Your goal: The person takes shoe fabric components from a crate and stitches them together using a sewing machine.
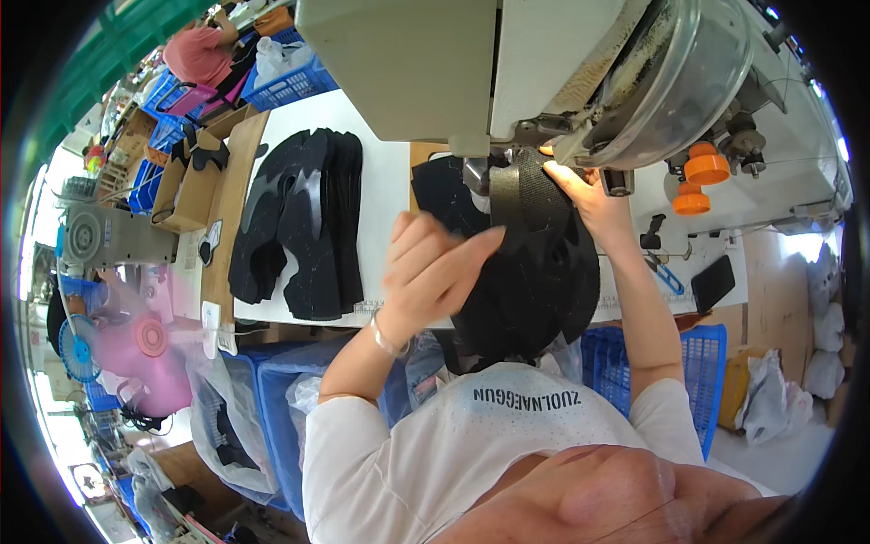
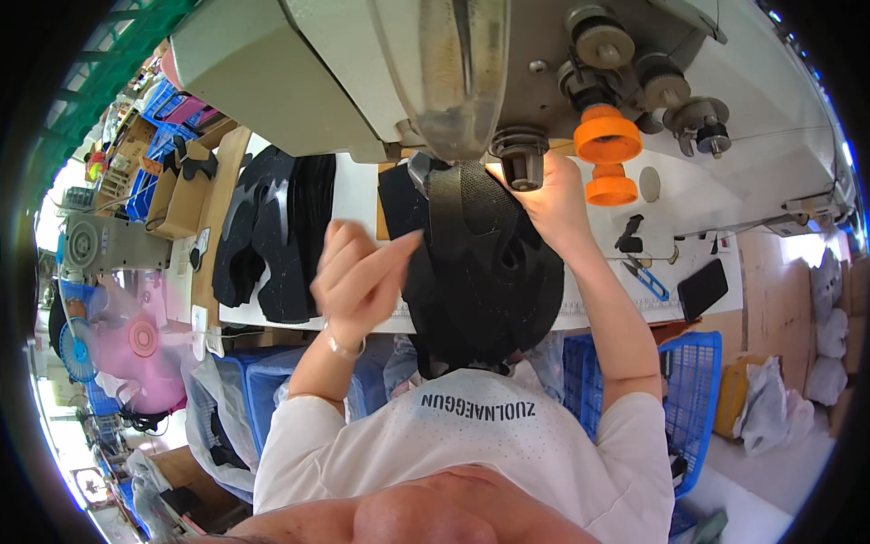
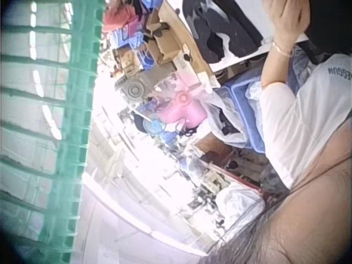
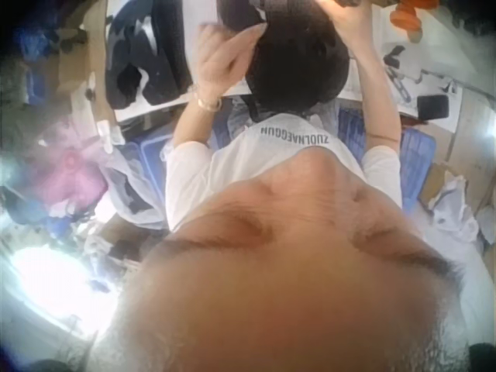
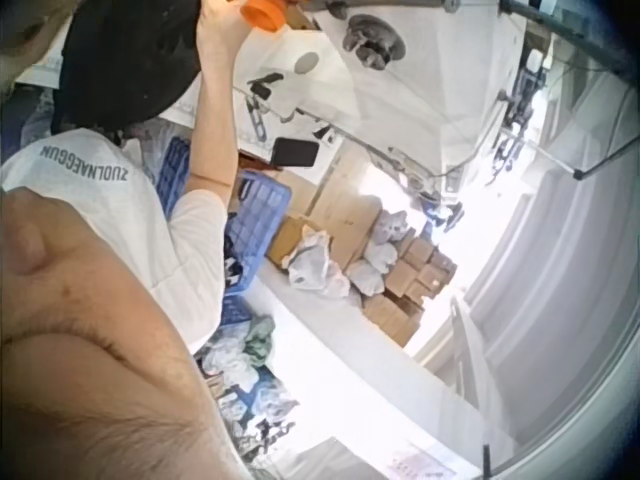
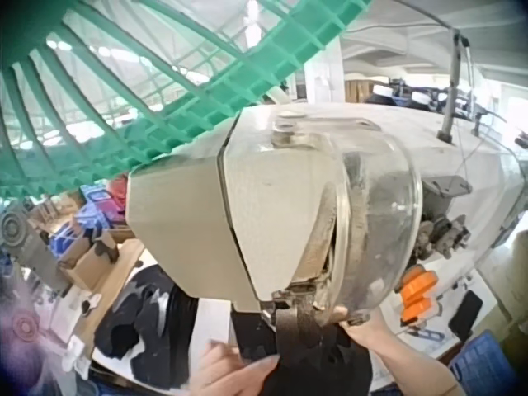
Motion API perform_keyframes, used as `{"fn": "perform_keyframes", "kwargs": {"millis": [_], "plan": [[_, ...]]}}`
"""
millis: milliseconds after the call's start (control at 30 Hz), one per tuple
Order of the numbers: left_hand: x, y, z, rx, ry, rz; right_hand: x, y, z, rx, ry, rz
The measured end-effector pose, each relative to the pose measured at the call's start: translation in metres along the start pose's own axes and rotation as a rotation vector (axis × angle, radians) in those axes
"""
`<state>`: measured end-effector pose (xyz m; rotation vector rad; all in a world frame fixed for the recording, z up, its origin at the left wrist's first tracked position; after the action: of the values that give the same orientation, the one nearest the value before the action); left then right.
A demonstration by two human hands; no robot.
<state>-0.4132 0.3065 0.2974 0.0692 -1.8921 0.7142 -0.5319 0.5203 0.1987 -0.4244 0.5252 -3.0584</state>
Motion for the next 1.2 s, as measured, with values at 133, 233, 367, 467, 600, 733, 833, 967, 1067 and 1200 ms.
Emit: {"fn": "perform_keyframes", "kwargs": {"millis": [133, 233, 367, 467, 600, 733, 833, 967, 1067, 1200], "plan": [[0.02, -0.046, -0.01, -1.295, -0.37, -0.322, 0.002, -0.005, 0.005, 0.114, -0.131, -0.152], [0.057, -0.033, -0.061, -1.861, -0.173, 0.387, -0.002, -0.006, 0.005, 0.128, -0.076, -0.147], [0.067, -0.047, -0.085, -2.153, -0.047, 0.446, -0.002, 0.009, 0.018, 0.211, -0.1, -0.087], [0.068, -0.052, -0.089, -2.264, -0.053, 0.353, -0.007, 0.01, 0.032, 0.225, -0.084, -0.084], [0.066, -0.06, -0.094, -2.207, 0.001, 0.398, -0.006, 0.005, 0.022, 0.249, -0.08, -0.096], [0.064, -0.065, -0.097, -2.141, 0.138, 0.379, -0.005, 0.002, 0.018, 0.092, -0.167, -0.124], [0.058, -0.077, -0.092, -2.108, 0.17, 0.293, -0.007, 0.004, 0.027, 0.104, -0.118, -0.102], [0.068, -0.082, -0.09, -2.133, 0.226, 0.234, -0.01, -0.002, 0.035, 0.052, -0.168, -0.13], [0.062, -0.109, -0.093, -1.939, 0.288, 0.17, -0.011, -0.001, 0.043, 0.025, -0.153, -0.102], [0.026, -0.172, -0.11, -1.149, 0.587, -0.256, -0.01, 0.006, 0.039, 0.134, -0.128, -0.094]]}}
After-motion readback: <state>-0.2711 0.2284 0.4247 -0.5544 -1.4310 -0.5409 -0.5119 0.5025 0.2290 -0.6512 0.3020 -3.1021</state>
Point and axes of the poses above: each hand's wrist, its own x-axis towards the middle knuckle, its own y-axis out of the palm, z = x × y, the point moved 10 cm from there along x, towards the middle knuckle, and after that the axes turned 3 degrees about -y, right-handed, at the moved point
